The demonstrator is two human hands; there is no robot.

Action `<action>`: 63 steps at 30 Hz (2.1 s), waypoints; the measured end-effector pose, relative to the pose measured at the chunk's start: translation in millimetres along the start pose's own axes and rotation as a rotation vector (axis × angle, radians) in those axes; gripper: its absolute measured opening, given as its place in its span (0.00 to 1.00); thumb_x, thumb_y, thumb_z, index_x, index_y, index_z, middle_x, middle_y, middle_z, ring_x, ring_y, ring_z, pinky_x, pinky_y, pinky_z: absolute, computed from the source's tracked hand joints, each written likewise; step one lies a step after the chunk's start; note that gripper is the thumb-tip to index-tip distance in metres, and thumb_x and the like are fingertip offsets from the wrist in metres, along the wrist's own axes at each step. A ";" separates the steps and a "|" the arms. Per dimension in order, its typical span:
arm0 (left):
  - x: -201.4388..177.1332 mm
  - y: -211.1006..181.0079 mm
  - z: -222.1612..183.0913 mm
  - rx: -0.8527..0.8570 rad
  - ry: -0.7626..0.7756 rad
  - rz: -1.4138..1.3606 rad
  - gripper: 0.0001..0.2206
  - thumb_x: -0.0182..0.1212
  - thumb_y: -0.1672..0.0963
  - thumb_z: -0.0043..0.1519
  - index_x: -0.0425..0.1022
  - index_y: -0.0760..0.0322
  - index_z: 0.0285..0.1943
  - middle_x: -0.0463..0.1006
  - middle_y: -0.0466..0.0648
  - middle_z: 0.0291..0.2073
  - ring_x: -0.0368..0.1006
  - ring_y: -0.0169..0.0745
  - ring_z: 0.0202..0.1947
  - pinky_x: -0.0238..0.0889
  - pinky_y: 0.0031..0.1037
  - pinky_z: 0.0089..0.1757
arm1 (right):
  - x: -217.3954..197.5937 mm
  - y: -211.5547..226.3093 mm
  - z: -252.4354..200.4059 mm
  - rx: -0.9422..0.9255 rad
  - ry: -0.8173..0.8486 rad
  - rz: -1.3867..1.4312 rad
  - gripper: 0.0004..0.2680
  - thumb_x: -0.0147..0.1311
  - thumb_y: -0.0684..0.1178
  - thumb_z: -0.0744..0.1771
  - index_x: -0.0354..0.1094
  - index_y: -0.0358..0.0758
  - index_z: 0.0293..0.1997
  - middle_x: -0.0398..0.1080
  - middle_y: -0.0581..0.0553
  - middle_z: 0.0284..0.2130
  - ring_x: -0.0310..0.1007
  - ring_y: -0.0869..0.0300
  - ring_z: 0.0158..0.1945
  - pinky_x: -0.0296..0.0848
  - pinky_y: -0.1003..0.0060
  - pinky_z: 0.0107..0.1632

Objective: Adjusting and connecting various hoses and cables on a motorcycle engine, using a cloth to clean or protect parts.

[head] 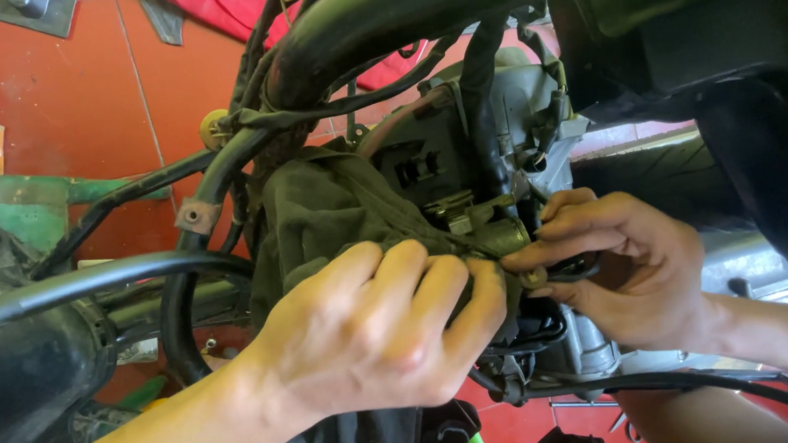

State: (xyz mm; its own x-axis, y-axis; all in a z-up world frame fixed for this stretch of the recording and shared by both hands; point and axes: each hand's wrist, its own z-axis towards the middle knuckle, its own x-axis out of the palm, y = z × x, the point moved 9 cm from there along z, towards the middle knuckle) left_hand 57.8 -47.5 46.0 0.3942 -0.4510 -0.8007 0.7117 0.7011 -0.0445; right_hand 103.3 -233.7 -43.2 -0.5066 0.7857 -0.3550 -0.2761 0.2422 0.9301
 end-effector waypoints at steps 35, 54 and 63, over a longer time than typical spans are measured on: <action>-8.3 35.3 -22.5 -0.360 -0.126 -0.204 0.11 0.70 0.61 0.57 0.76 0.72 0.46 0.68 0.47 0.27 0.57 0.40 0.22 0.51 0.31 0.26 | -42.5 29.5 -2.1 -0.269 -0.182 -0.128 0.12 0.57 0.38 0.64 0.54 0.41 0.44 0.62 0.43 0.47 0.79 0.57 0.51 0.89 0.60 0.62; -28.0 17.4 -21.7 -0.131 -0.220 -0.291 0.07 0.67 0.62 0.63 0.81 0.59 0.47 0.67 0.59 0.69 0.65 0.31 0.25 0.60 0.24 0.29 | -12.0 54.1 -4.1 -0.343 -0.081 0.132 0.18 0.56 0.33 0.63 0.56 0.39 0.57 0.68 0.41 0.47 0.80 0.61 0.47 0.92 0.61 0.58; -24.0 13.0 -22.3 0.038 -0.227 -0.293 0.03 0.70 0.59 0.68 0.83 0.56 0.42 0.73 0.44 0.65 0.59 0.32 0.26 0.53 0.23 0.28 | 4.1 57.5 4.1 -0.205 0.072 0.049 0.20 0.58 0.35 0.62 0.59 0.38 0.59 0.65 0.36 0.54 0.75 0.51 0.58 0.79 0.58 0.64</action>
State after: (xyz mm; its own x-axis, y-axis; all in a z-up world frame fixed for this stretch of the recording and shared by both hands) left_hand 44.7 -15.2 51.4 0.2862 -0.7437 -0.6042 0.8330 0.5047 -0.2267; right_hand 88.7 -214.3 9.2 -0.5789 0.7491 -0.3221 -0.4059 0.0778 0.9106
